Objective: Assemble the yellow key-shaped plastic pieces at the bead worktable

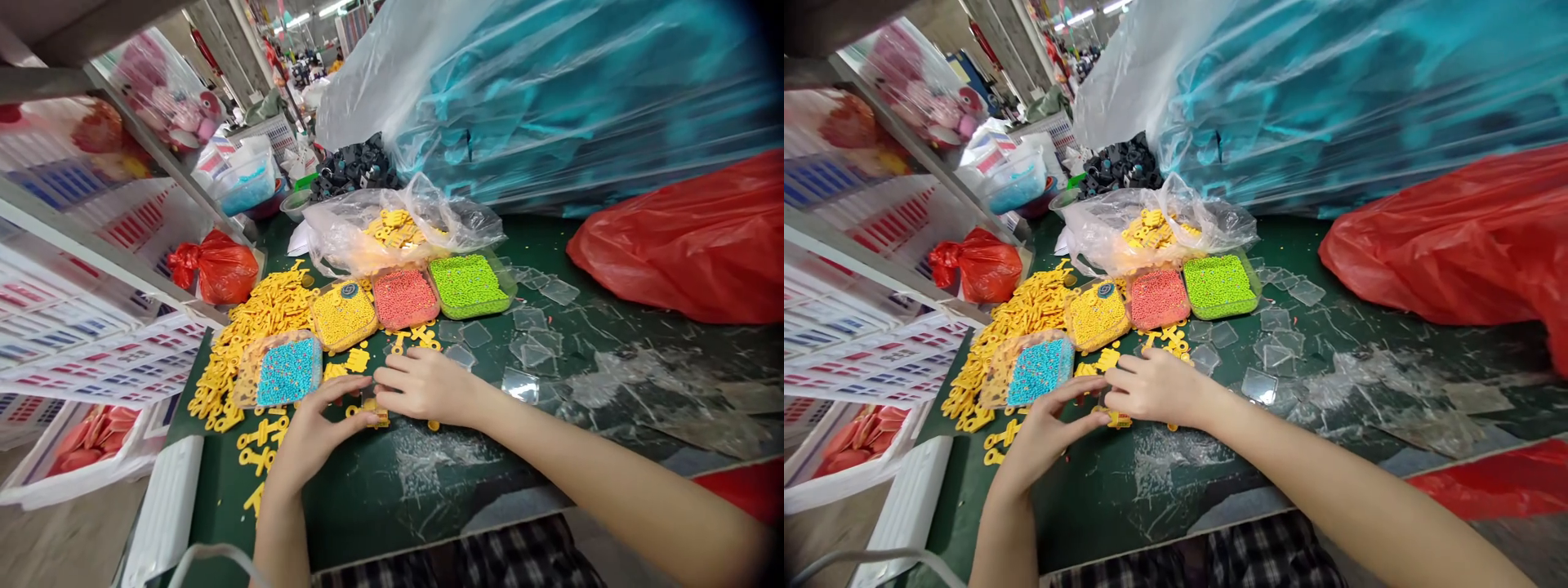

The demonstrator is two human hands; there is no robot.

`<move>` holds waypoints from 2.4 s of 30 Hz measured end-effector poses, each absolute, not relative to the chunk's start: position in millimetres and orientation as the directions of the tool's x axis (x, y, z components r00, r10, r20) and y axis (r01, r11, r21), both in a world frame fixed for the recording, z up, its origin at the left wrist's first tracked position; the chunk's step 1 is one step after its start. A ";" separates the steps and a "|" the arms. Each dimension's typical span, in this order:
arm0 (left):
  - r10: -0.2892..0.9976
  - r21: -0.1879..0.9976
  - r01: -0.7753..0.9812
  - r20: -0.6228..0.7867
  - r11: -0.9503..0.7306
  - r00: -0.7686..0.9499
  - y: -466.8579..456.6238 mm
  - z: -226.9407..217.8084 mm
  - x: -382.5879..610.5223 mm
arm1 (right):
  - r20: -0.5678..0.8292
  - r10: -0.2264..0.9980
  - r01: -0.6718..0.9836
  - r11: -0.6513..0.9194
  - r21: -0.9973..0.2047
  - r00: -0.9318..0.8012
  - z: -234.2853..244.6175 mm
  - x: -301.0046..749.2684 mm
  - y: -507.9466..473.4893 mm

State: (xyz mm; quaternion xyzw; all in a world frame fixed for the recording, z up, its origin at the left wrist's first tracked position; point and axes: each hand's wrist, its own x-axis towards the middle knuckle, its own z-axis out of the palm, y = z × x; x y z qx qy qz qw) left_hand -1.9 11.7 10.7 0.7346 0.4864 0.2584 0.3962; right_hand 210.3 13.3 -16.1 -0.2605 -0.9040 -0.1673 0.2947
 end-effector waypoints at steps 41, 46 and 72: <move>0.819 0.733 0.574 -0.039 -0.365 0.572 14.0 -20.6 -24.0 | 0.064 0.745 0.726 0.662 -0.185 -0.663 -16.7 196.0 -2.1; 0.813 0.739 0.571 -0.054 -0.357 0.580 14.7 -16.0 -25.9 | -0.045 0.746 0.733 0.638 -0.234 -0.664 -6.7 196.5 0.2; 0.761 0.576 0.674 -0.132 -0.462 0.635 24.5 -18.9 -23.0 | -0.185 0.894 0.828 0.277 -0.487 -0.407 -18.6 187.3 -0.3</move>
